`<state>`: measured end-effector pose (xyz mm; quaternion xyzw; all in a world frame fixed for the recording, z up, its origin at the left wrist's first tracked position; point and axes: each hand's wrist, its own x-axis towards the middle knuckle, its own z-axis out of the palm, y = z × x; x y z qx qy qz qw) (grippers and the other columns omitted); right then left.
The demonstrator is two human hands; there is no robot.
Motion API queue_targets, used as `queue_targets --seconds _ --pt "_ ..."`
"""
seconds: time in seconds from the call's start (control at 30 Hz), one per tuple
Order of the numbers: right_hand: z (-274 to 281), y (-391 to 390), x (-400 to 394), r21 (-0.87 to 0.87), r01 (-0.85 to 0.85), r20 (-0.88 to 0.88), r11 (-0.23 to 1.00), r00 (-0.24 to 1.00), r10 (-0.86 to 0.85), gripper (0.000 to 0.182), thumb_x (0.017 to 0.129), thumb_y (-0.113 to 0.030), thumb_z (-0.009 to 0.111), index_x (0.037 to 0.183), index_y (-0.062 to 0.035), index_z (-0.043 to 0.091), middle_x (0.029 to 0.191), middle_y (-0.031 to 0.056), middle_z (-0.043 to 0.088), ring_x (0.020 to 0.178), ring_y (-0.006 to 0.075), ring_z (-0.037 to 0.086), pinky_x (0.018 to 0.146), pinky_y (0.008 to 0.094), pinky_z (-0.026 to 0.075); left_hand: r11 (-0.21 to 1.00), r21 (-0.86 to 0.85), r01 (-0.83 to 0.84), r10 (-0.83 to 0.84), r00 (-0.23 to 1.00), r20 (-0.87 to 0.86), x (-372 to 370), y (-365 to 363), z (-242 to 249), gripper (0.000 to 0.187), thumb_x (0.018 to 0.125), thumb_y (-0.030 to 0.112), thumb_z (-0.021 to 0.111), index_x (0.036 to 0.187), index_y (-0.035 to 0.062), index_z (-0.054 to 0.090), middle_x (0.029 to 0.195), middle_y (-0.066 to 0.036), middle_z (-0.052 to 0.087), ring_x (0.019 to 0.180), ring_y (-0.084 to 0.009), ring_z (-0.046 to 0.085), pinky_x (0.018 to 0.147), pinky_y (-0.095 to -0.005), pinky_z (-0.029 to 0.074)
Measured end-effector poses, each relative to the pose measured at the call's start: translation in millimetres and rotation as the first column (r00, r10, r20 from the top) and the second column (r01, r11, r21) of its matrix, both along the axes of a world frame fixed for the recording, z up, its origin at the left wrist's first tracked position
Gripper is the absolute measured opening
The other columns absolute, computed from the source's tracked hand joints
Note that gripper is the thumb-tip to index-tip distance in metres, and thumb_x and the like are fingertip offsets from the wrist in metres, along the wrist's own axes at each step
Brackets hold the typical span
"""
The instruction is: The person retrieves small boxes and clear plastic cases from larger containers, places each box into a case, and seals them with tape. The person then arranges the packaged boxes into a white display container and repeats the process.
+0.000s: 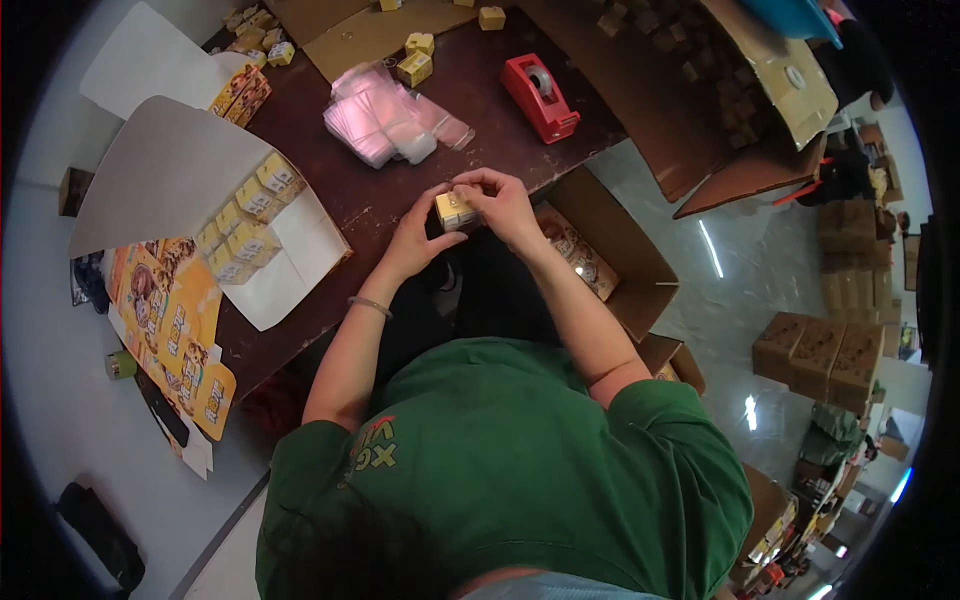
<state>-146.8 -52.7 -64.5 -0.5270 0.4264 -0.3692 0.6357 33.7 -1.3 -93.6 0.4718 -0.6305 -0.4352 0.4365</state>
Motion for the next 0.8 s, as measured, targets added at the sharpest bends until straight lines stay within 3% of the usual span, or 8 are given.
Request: queue_targets --seconds 0.13,0.17,0.23,0.33,0.37,0.5,0.6,0.8 --pt "1.7 1.7 12.1 0.029 0.026 0.031 0.999 0.999 -0.027 0.019 0.092 -0.013 0.068 0.107 -0.0015 0.069 0.089 -0.001 0.064 0.075 0.0046 0.056 0.065 0.0214 0.045 0.96 0.277 0.04 0.117 0.841 -0.528 -5.1 -8.8 22.1 0.053 0.093 0.023 0.064 0.14 0.006 0.049 0.129 -0.011 0.06 0.118 -0.0181 0.056 0.101 -0.0312 0.043" --pt "4.8 4.3 12.3 0.035 0.027 0.032 0.999 0.999 -0.028 0.018 0.092 -0.01 0.067 0.107 -0.0001 0.069 0.092 0.0009 0.065 0.079 0.0056 0.057 0.069 0.0229 0.048 0.962 0.273 -0.019 0.136 0.898 -0.419 -10.9 -10.7 18.3 0.044 0.095 0.017 0.06 0.137 0.0049 0.053 0.127 -0.009 0.061 0.115 -0.0149 0.056 0.1 -0.03 0.044" --pt "4.2 21.3 5.8 -0.168 0.242 0.146 0.956 0.965 -0.218 0.018 0.095 -0.007 0.061 0.112 -0.0011 0.066 0.103 0.0048 0.064 0.082 0.0071 0.059 0.071 0.0239 0.049 0.972 0.236 0.001 0.101 0.902 -0.42 -11.6 -10.4 10.2 0.043 0.095 0.014 0.058 0.137 0.0049 0.054 0.125 -0.009 0.062 0.114 -0.0145 0.056 0.099 -0.0295 0.044" --pt "18.8 35.4 -13.3 -0.891 0.024 -0.08 0.454 0.975 -0.209 0.028 0.087 0.003 0.064 0.115 -0.0022 0.064 0.102 0.0126 0.063 0.079 0.0237 0.063 0.073 0.0316 0.052 0.978 0.204 0.03 0.068 0.887 -0.456 -11.2 -16.6 14.5 0.042 0.095 0.011 0.058 0.136 0.0053 0.054 0.122 -0.007 0.063 0.112 -0.0138 0.057 0.097 -0.0286 0.045" --pt "32.8 38.1 -10.0 -0.89 -0.094 -0.176 0.447 0.974 -0.146 0.043 0.083 0.004 0.069 0.124 -0.0032 0.061 0.101 0.0146 0.062 0.088 0.0256 0.063 0.078 0.0323 0.052 0.975 0.215 0.05 0.059 0.88 -0.471 -11.2 -12.1 17.9 0.042 0.094 0.011 0.058 0.136 0.0055 0.054 0.121 -0.007 0.063 0.112 -0.0135 0.057 0.097 -0.0283 0.045" --pt "46.0 23.2 7.0 -0.62 -0.096 -0.257 0.779 0.963 -0.086 0.038 0.082 -0.003 0.073 0.118 -0.0063 0.066 0.099 0.0118 0.063 0.09 0.0289 0.062 0.078 0.0369 0.053 0.976 0.214 0.037 0.086 0.839 -0.538 -13.5 -11.1 11.4 0.034 0.094 0.009 0.058 0.128 0.0034 0.057 0.115 -0.005 0.064 0.106 -0.0127 0.059 0.093 -0.0278 0.047" --pt "43.0 5.7 4.0 -0.73 -0.234 -0.322 0.643 0.947 -0.021 0.032 0.083 -0.01 0.073 0.115 -0.0088 0.069 0.097 0.0103 0.063 0.091 0.0276 0.06 0.079 0.0374 0.051 0.981 0.193 0.019 0.074 0.883 -0.463 -7.1 -9.8 4.8 0.029 0.095 0.011 0.059 0.123 0.0016 0.057 0.11 -0.003 0.064 0.102 -0.0102 0.058 0.089 -0.026 0.048" --pt "42.3 -3.6 1.4 -0.575 -0.233 -0.317 0.785 0.947 0.049 0.016 0.081 -0.012 0.076 0.097 -0.0078 0.074 0.097 0.0076 0.063 0.092 0.0243 0.059 0.082 0.0336 0.049 0.983 0.186 0.0 0.087 0.883 -0.461 -10.6 -8.6 -7.4 0.033 0.096 0.016 0.054 0.126 0.0022 0.055 0.115 -0.004 0.06 0.106 -0.011 0.057 0.094 -0.0266 0.045"
